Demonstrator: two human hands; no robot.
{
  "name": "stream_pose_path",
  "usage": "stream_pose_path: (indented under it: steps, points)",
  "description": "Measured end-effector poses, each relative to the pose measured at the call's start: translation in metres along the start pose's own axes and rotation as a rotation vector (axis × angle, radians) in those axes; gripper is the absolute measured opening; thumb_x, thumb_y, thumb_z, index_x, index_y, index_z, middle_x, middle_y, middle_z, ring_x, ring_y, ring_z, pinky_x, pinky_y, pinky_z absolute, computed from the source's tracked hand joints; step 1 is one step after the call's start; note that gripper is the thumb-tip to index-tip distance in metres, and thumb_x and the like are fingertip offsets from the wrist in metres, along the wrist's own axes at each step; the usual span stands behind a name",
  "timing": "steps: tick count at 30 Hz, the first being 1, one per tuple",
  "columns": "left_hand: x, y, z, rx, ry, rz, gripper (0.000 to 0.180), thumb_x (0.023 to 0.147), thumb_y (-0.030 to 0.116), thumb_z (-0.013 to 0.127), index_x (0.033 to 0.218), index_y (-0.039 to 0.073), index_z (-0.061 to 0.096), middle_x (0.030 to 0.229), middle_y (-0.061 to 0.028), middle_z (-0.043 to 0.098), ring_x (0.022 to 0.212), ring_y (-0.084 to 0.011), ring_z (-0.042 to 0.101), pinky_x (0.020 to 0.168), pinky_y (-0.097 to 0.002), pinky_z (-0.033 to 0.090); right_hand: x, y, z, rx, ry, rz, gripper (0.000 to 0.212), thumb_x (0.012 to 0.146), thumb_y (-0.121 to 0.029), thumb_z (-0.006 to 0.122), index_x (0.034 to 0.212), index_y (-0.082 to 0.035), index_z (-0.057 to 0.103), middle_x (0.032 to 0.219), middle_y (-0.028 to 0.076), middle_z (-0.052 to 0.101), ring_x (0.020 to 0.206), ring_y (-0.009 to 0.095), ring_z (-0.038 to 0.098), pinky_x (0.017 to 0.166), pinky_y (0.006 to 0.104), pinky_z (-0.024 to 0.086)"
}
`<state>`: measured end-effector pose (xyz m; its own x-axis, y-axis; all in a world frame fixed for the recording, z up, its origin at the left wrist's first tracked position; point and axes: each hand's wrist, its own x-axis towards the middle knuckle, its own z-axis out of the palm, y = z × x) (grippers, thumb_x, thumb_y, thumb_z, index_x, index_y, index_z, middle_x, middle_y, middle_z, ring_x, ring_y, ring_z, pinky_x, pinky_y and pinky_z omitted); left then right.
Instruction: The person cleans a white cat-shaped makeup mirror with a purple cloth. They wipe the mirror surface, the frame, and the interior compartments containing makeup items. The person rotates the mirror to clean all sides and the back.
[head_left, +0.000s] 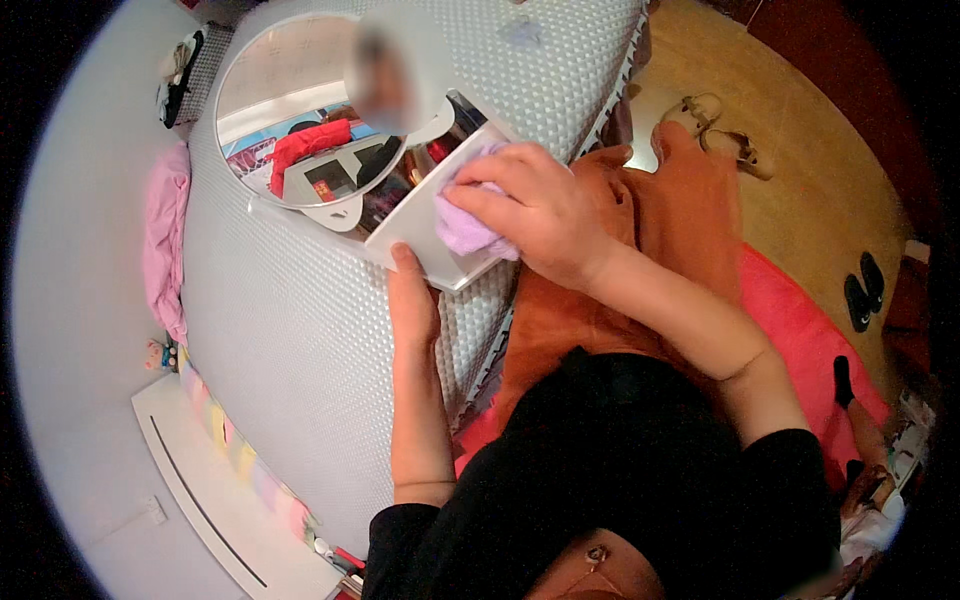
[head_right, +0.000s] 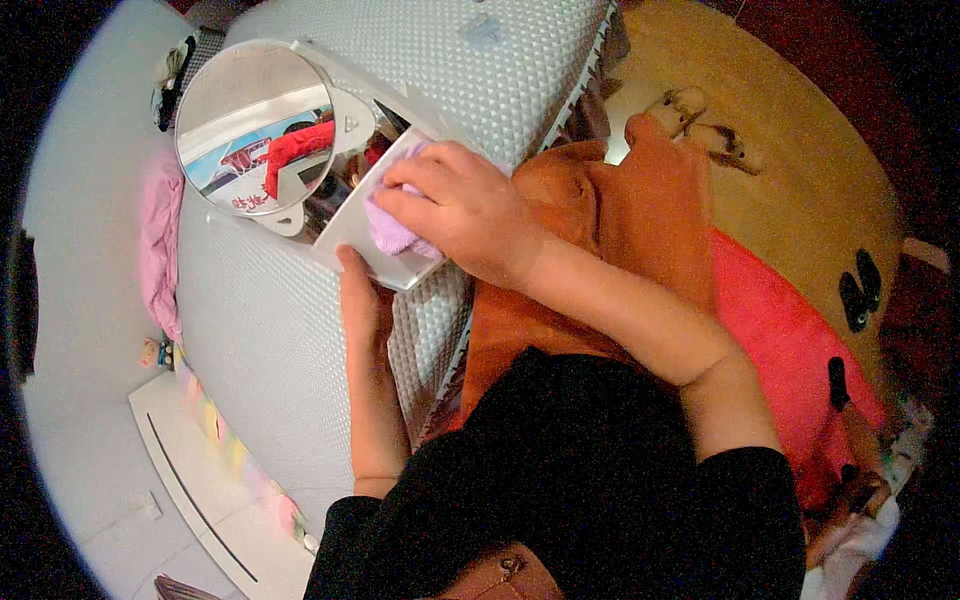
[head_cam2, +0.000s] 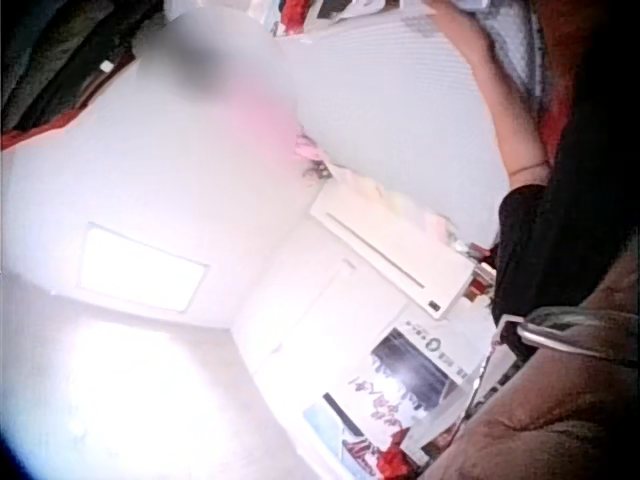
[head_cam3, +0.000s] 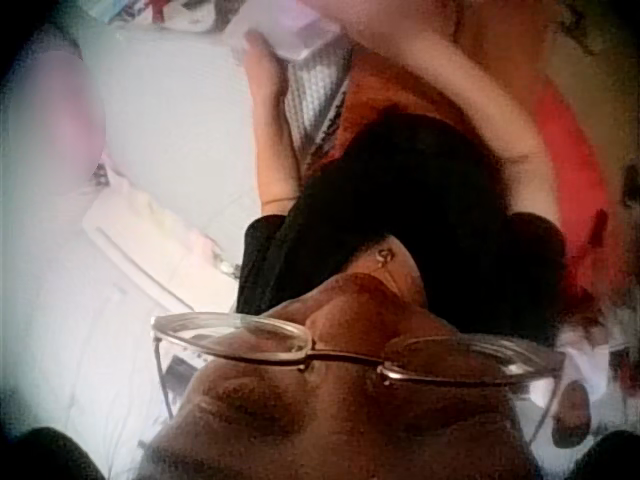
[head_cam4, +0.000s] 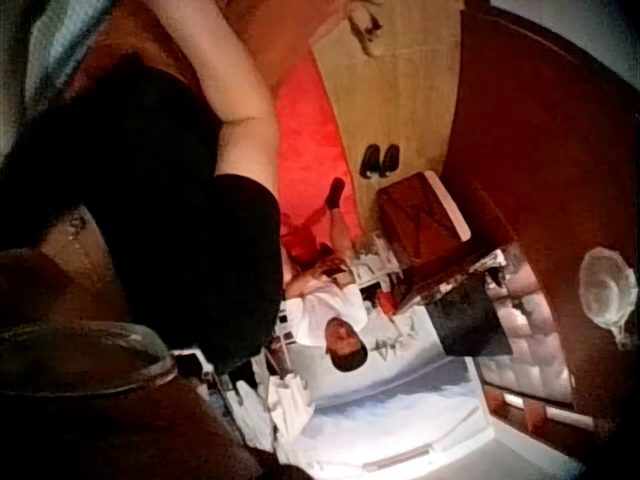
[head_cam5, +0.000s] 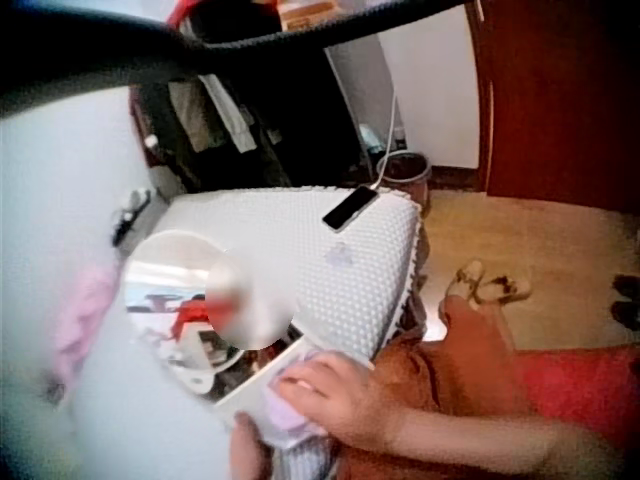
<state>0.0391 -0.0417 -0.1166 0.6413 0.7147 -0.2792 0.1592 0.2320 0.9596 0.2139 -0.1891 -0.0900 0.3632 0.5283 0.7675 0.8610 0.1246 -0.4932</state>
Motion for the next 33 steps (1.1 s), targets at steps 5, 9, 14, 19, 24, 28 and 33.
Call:
stream_pose_path:
  steps: [5,9,14,19,24,28,33]
  points:
    - [0.000,-0.001,-0.007,0.001,-0.082,-0.002,0.075,0.107,0.057,0.036,0.152,-0.003,0.033,0.153,-0.0177,0.043,0.139,-0.0304,0.045,0.117,-0.0456,0.036,-0.037,0.000,0.008,0.028,-0.135,-0.087,0.032,0.082,-0.015,0.066,0.113,-0.010,0.072,0.116,0.005,0.066,0.102,0.028,0.061,0.087,0.0384,0.052]
    - [-0.007,-0.012,-0.011,0.017,-0.020,0.009,0.074,0.106,0.055,0.042,0.150,-0.003,0.035,0.151,-0.0176,0.045,0.138,-0.0301,0.045,0.118,-0.0451,0.035,-0.039,0.001,-0.028,0.143,-0.061,0.091,0.048,0.076,-0.012,0.076,0.123,-0.008,0.067,0.113,0.009,0.065,0.104,0.029,0.063,0.087,0.0375,0.054]
    - [-0.008,-0.028,-0.027,0.038,-0.069,0.046,0.071,0.104,0.050,0.051,0.148,-0.004,0.037,0.147,-0.0160,0.048,0.134,-0.0288,0.049,0.115,-0.0436,0.038,-0.021,0.009,-0.051,0.384,-0.006,0.432,0.075,0.073,-0.006,0.078,0.143,-0.003,0.054,0.119,0.014,0.064,0.111,0.033,0.064,0.102,0.0415,0.049]
    - [-0.011,-0.002,-0.016,-0.052,-0.079,-0.003,0.067,0.099,0.036,0.068,0.146,-0.004,0.041,0.143,-0.0148,0.052,0.130,-0.0260,0.050,0.112,-0.0415,0.038,-0.020,0.034,-0.053,0.428,-0.146,0.437,0.075,0.073,-0.005,0.075,0.145,-0.001,0.053,0.137,0.017,0.059,0.128,0.031,0.057,0.113,0.0390,0.040]
    - [-0.016,0.007,-0.023,-0.127,-0.112,-0.011,0.067,0.091,0.018,0.079,0.144,-0.003,0.043,0.139,-0.0170,0.055,0.127,-0.0267,0.053,0.110,-0.0414,0.041,-0.030,0.032,-0.048,0.409,-0.216,0.369,0.076,0.073,-0.010,0.076,0.145,-0.001,0.053,0.147,0.019,0.056,0.136,0.033,0.053,0.114,0.0423,0.040]
    - [-0.008,0.013,-0.042,-0.181,-0.114,0.046,0.071,0.088,0.017,0.080,0.146,-0.002,0.043,0.141,-0.0138,0.055,0.129,-0.0266,0.054,0.111,-0.0424,0.041,-0.034,0.009,-0.040,0.352,-0.143,0.302,0.081,0.071,-0.011,0.080,0.146,-0.001,0.052,0.149,0.023,0.052,0.126,0.039,0.058,0.107,0.0432,0.046]
    - [0.019,0.023,-0.053,-0.183,-0.116,0.168,0.100,0.078,0.040,0.088,0.153,0.000,0.036,0.148,-0.0137,0.051,0.136,-0.0285,0.049,0.114,-0.0436,0.039,-0.042,-0.014,-0.017,0.391,-0.143,0.313,0.086,0.070,-0.004,0.076,0.151,-0.003,0.046,0.158,0.023,0.040,0.123,0.041,0.056,0.106,0.0435,0.045]
